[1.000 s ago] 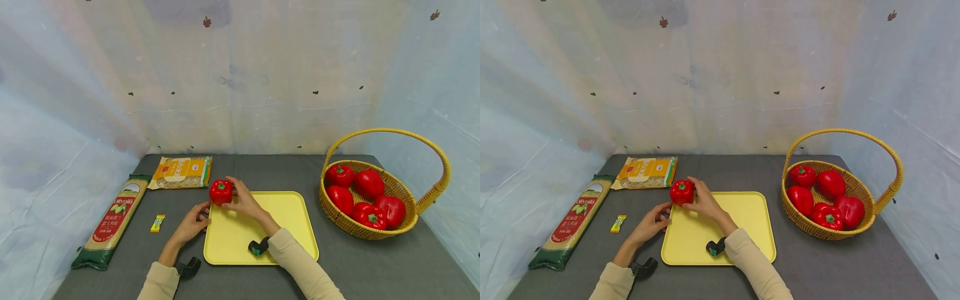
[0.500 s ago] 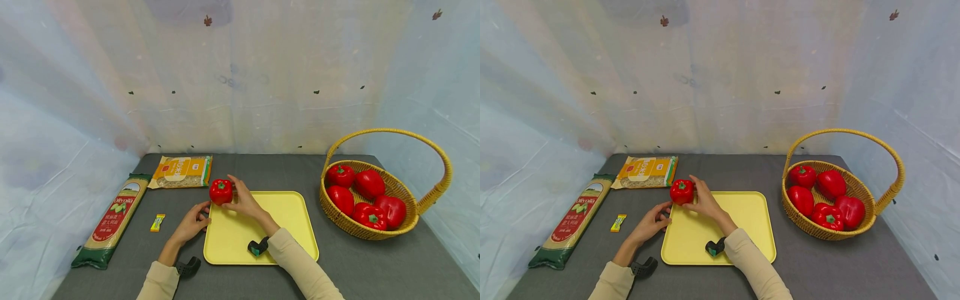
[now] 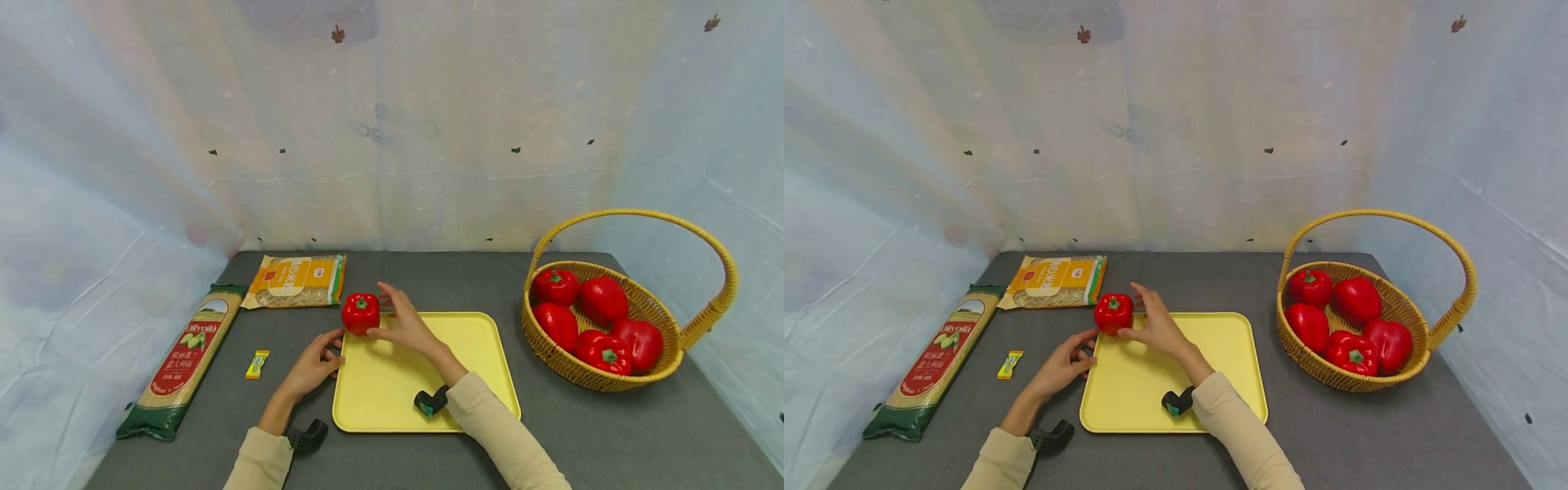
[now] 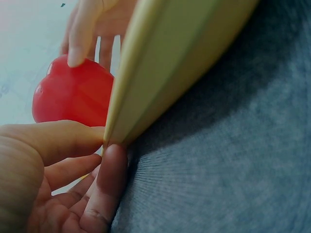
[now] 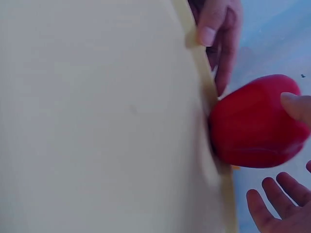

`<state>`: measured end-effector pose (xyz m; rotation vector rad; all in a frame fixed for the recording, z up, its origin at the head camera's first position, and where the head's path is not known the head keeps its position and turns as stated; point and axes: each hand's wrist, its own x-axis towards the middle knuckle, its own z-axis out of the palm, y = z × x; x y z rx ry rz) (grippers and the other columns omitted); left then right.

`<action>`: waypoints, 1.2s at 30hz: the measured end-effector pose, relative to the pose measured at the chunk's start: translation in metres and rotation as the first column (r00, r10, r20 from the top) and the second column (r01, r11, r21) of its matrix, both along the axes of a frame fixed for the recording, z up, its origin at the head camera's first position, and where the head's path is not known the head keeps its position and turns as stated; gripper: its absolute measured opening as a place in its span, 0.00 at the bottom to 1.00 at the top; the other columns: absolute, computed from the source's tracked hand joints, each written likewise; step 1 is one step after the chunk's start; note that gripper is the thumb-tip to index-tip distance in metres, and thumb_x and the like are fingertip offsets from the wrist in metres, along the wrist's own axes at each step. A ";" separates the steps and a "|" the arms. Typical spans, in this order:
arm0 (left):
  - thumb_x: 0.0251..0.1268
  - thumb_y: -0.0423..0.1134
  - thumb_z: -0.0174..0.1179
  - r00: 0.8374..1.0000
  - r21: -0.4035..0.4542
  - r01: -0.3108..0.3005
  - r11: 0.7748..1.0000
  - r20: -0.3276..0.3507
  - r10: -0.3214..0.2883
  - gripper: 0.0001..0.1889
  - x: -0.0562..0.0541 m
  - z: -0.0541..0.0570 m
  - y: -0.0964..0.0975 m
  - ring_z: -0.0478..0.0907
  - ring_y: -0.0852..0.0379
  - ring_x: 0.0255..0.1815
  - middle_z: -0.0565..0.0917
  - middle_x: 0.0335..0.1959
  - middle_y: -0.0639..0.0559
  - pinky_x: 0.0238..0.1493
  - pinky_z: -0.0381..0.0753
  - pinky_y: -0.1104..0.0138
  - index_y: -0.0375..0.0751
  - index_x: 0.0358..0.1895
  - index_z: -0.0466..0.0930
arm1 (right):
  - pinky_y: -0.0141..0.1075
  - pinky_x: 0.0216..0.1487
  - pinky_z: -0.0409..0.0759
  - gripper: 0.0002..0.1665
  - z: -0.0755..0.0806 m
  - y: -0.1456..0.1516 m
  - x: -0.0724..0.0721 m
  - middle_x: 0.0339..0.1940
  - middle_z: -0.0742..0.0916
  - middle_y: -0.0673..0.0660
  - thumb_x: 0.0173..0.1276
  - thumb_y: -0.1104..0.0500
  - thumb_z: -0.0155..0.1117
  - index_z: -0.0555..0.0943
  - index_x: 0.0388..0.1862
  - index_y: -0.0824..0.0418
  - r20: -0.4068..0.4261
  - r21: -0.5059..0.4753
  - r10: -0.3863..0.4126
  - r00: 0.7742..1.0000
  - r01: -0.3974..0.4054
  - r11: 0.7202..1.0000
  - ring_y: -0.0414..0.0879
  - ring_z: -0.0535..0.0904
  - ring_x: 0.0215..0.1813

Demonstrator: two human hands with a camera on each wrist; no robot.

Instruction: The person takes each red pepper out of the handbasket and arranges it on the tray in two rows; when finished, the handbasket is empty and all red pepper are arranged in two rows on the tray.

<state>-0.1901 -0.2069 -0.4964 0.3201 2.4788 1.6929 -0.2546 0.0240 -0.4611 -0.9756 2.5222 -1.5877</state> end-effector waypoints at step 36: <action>0.61 0.28 0.58 1.000 0.014 -0.013 1.000 -0.003 0.013 0.28 0.000 -0.002 0.000 0.74 0.58 0.26 0.70 0.46 0.38 0.25 0.79 0.67 0.33 0.65 0.64 | 0.13 0.48 0.65 0.39 0.104 0.231 0.026 0.58 0.72 0.62 0.54 0.63 0.72 0.68 0.64 0.64 -0.373 0.086 -0.374 0.849 0.433 0.898 0.51 0.70 0.52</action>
